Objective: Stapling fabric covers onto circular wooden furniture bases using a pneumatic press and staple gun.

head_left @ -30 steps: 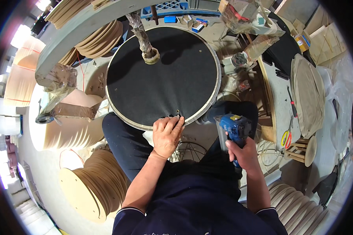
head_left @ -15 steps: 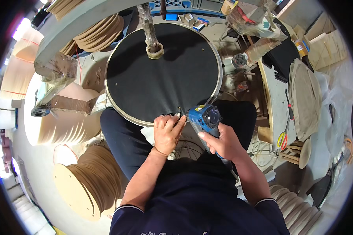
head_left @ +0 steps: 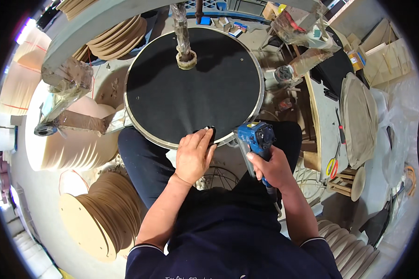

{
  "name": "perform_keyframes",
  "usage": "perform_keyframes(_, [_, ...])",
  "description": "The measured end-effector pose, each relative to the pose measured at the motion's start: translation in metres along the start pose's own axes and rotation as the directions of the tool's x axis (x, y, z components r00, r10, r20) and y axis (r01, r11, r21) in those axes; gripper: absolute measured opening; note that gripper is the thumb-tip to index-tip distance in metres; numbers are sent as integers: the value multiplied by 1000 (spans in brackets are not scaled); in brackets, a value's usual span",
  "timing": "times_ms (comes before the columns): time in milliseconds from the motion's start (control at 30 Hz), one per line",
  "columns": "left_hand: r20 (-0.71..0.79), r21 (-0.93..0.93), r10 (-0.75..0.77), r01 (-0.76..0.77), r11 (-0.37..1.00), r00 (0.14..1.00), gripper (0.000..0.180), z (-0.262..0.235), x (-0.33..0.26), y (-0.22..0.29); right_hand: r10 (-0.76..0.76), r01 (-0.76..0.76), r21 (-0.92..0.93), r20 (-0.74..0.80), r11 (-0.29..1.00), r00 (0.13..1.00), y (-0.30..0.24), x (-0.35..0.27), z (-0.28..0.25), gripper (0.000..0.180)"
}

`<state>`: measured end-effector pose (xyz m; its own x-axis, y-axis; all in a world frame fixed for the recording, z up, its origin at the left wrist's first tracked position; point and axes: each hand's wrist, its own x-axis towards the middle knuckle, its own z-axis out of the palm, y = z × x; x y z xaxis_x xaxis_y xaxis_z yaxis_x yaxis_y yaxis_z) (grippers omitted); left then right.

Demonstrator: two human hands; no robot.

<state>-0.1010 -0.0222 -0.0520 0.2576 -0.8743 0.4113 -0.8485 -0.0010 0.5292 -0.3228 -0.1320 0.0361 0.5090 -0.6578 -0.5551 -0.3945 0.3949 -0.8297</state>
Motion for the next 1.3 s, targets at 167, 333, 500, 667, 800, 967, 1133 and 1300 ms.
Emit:
perform_keyframes(167, [-16,84,62,-60,995,998,40,5,7,-1,-9,9,24,-8,1000,1000,7,-4,-2,20])
perform_keyframes(333, [-10,133,152,-149,980,988,32,11,4,-11,17,-17,2,-15,1000,1000,9,-7,-3,22])
perform_keyframes(500, [-36,158,213,-205,966,976,25,14,4,-9,3,-3,-6,-9,1000,1000,17,-4,-6,25])
perform_keyframes(667, [-70,140,239,-227,964,969,18,15,8,-10,-17,19,-87,20,996,1000,16,-4,-5,32])
perform_keyframes(800, [-12,95,317,-314,945,948,22,14,9,-17,-15,21,-110,61,994,998,7,-3,0,36])
perform_keyframes(967, [16,79,318,-318,945,948,23,13,7,-17,-34,49,-142,108,989,994,0,3,11,22])
perform_keyframes(1133, [48,99,306,-309,946,951,28,7,4,-14,-3,24,-191,107,981,994,-1,8,17,24])
perform_keyframes(1300, [33,30,315,-316,948,949,33,5,-3,-16,13,9,-210,101,978,995,-5,7,22,26])
